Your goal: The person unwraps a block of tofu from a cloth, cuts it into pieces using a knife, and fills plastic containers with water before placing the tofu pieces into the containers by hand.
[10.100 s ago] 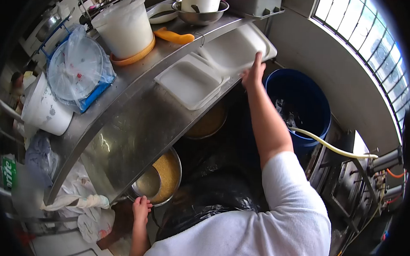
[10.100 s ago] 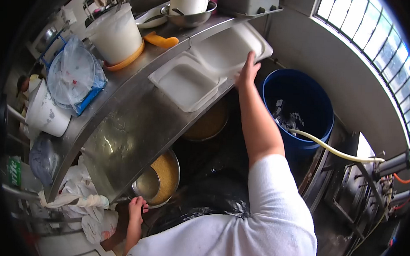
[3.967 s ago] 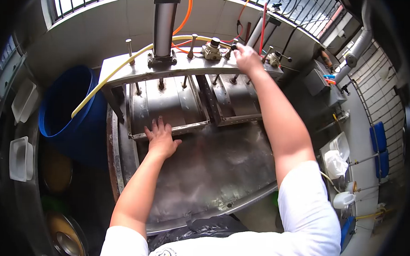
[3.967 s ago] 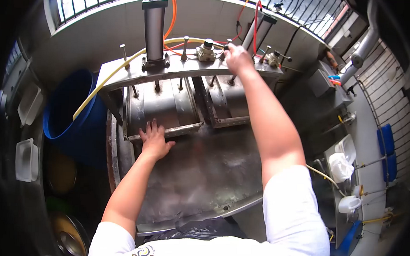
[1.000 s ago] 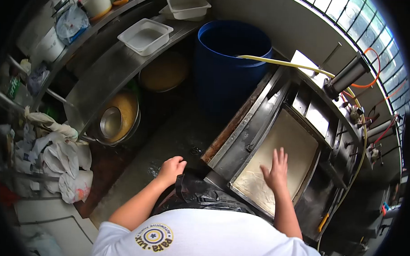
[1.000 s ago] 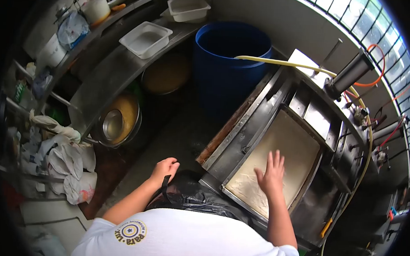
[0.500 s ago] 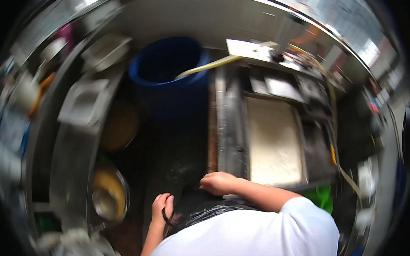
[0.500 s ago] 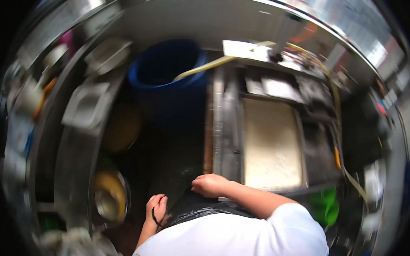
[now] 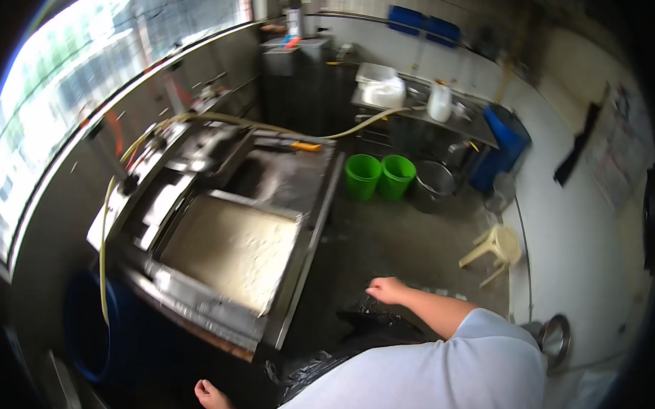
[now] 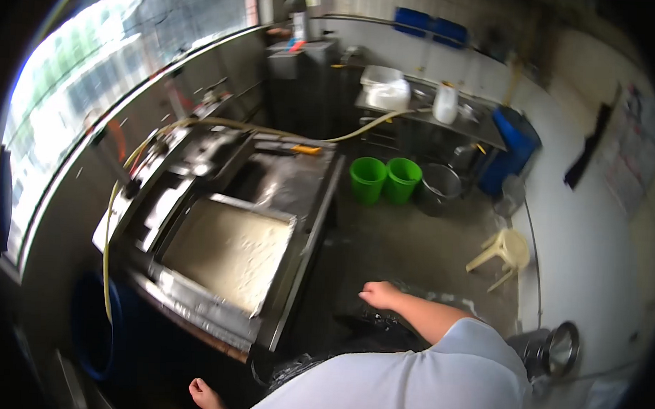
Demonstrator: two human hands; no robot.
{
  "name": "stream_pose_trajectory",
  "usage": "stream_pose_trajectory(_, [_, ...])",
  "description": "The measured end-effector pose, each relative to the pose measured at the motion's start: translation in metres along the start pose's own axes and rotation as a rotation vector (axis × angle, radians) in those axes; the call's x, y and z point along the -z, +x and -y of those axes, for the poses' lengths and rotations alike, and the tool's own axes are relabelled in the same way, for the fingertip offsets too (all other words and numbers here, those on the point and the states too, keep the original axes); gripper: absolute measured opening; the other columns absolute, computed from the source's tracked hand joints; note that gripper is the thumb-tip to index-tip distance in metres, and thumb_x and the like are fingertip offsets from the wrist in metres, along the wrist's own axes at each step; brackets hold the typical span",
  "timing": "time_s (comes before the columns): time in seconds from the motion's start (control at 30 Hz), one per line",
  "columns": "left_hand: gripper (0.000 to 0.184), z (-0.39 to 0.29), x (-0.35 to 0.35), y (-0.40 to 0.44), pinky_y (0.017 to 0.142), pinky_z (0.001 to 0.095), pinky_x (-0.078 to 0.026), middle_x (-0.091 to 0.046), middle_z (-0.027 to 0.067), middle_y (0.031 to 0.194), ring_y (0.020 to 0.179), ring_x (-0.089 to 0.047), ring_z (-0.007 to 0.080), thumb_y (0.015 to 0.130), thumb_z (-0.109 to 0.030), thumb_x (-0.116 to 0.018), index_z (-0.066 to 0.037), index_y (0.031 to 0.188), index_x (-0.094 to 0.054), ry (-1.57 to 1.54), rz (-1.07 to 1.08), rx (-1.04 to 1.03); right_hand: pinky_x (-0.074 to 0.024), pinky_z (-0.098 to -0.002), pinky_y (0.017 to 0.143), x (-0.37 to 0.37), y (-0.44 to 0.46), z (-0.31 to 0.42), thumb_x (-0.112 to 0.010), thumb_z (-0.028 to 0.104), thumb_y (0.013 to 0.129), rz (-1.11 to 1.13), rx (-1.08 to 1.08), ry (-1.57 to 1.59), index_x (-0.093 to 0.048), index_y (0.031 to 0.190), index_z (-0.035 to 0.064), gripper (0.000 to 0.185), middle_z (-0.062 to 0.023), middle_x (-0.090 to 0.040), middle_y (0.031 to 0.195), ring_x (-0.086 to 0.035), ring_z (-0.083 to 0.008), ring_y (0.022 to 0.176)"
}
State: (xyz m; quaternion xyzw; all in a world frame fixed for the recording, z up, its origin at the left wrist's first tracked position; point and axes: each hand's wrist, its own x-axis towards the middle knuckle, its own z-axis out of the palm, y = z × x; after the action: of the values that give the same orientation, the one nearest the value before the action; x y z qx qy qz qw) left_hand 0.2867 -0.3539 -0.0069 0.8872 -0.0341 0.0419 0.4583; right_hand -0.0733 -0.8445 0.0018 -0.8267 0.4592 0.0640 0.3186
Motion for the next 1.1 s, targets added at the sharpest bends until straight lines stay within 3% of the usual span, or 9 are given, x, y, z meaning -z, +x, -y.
stream_pose_trajectory(0.07, [0.035,-0.045,-0.056,0.024,0.093,0.0518,-0.054,-0.073,0.0277,0.115,0.106,-0.071,0.0432,0.1,-0.034,-0.066,-0.005,0.118,-0.075,-0.056,0.009,-0.133,-0.0574,-0.05,0.09,-0.025,-0.014,-0.162,-0.065,0.05,0.096,-0.024,-0.279,0.028,-0.078,0.105,0.0085,0.044,-0.0189,-0.077,0.108,-0.073,-0.038,0.103])
stream_pose_trajectory(0.13, [0.027,-0.093,-0.128,0.029,0.072,0.0301,-0.051,-0.062,0.0043,0.091,0.079,-0.057,0.0135,0.108,-0.023,-0.06,0.003,0.111,-0.06,-0.52,0.133,-0.066,-0.0554,-0.0525,0.095,-0.041,-0.077,-0.29,-0.062,0.049,0.097,-0.095,-0.523,-0.057,-0.078,0.109,0.0037,0.049,-0.0246,-0.074,0.116,-0.071,-0.0433,0.11])
stream_pose_trajectory(0.17, [0.026,-0.146,-0.155,0.01,0.08,0.0318,-0.049,-0.059,0.0047,0.096,0.086,-0.054,0.0153,0.11,-0.023,-0.057,0.003,0.108,-0.058,-0.461,0.182,-0.142,-0.0553,-0.0518,0.096,-0.055,-0.115,-0.355,-0.062,0.049,0.097,-0.087,-0.611,-0.075,-0.077,0.111,0.0014,0.052,-0.0263,-0.073,0.118,-0.07,-0.0438,0.11])
stream_pose_trajectory(0.2, [0.026,-0.196,-0.176,-0.01,0.081,0.032,-0.047,-0.057,0.0045,0.093,0.087,-0.052,0.015,0.11,-0.024,-0.057,0.002,0.106,-0.056,-0.429,0.343,0.136,-0.0553,-0.051,0.096,-0.068,-0.149,-0.401,-0.062,0.049,0.097,-0.067,-0.702,-0.094,-0.076,0.112,-0.0009,0.055,-0.0279,-0.072,0.12,-0.07,-0.0442,0.111])
stream_pose_trajectory(0.33, [0.033,-0.308,-0.321,-0.13,0.069,0.033,-0.047,-0.052,0.0007,0.078,0.072,-0.05,0.012,0.108,-0.03,-0.06,-0.001,0.093,-0.057,-0.244,0.569,-0.462,-0.0539,-0.0508,0.1,-0.054,-0.261,-0.466,-0.062,0.049,0.098,0.026,-1.003,0.066,-0.077,0.114,-0.0018,0.056,-0.0268,-0.073,0.12,-0.069,-0.0436,0.115])
stream_pose_trajectory(0.4, [0.035,-0.405,-0.332,-0.209,0.07,0.0342,-0.051,-0.06,0.0024,0.076,0.074,-0.059,0.0145,0.107,-0.033,-0.062,0.0,0.092,-0.065,-0.081,1.218,-0.044,-0.0545,-0.0528,0.094,-0.072,-0.282,-0.513,-0.064,0.047,0.097,0.108,-0.844,0.107,-0.078,0.104,-0.0036,0.053,-0.0273,-0.075,0.108,-0.072,-0.0445,0.105])
stream_pose_trajectory(0.5, [0.039,-0.445,-0.392,-0.264,0.086,0.0371,-0.057,-0.078,0.0135,0.101,0.095,-0.072,0.0241,0.105,-0.033,-0.063,0.002,0.116,-0.076,0.221,1.628,-0.532,-0.0555,-0.0518,0.085,-0.054,-0.262,-0.526,-0.067,0.043,0.095,-0.069,-0.86,0.287,-0.079,0.098,0.0006,0.044,-0.0244,-0.076,0.097,-0.073,-0.0426,0.093])
stream_pose_trajectory(0.73, [0.045,-0.532,-0.555,-0.302,0.098,0.0395,-0.055,-0.077,0.0206,0.113,0.108,-0.074,0.0336,0.099,-0.041,-0.065,-0.003,0.121,-0.075,0.389,1.756,-0.715,-0.0558,-0.046,0.074,0.051,-0.087,-0.538,-0.066,0.046,0.094,-0.163,-0.673,0.45,-0.075,0.09,0.0059,0.041,-0.0176,-0.075,0.086,-0.072,-0.0303,0.08])
stream_pose_trajectory(1.1, [0.041,-0.706,-0.814,-0.291,0.091,0.044,-0.057,-0.075,0.0241,0.109,0.104,-0.073,0.0381,0.101,-0.04,-0.064,-0.002,0.116,-0.073,0.171,1.725,-0.866,-0.0563,-0.0477,0.078,0.297,0.151,-0.619,-0.068,0.043,0.095,-0.205,-0.469,0.321,-0.076,0.101,0.0062,0.038,-0.0196,-0.075,0.094,-0.072,-0.0381,0.088])
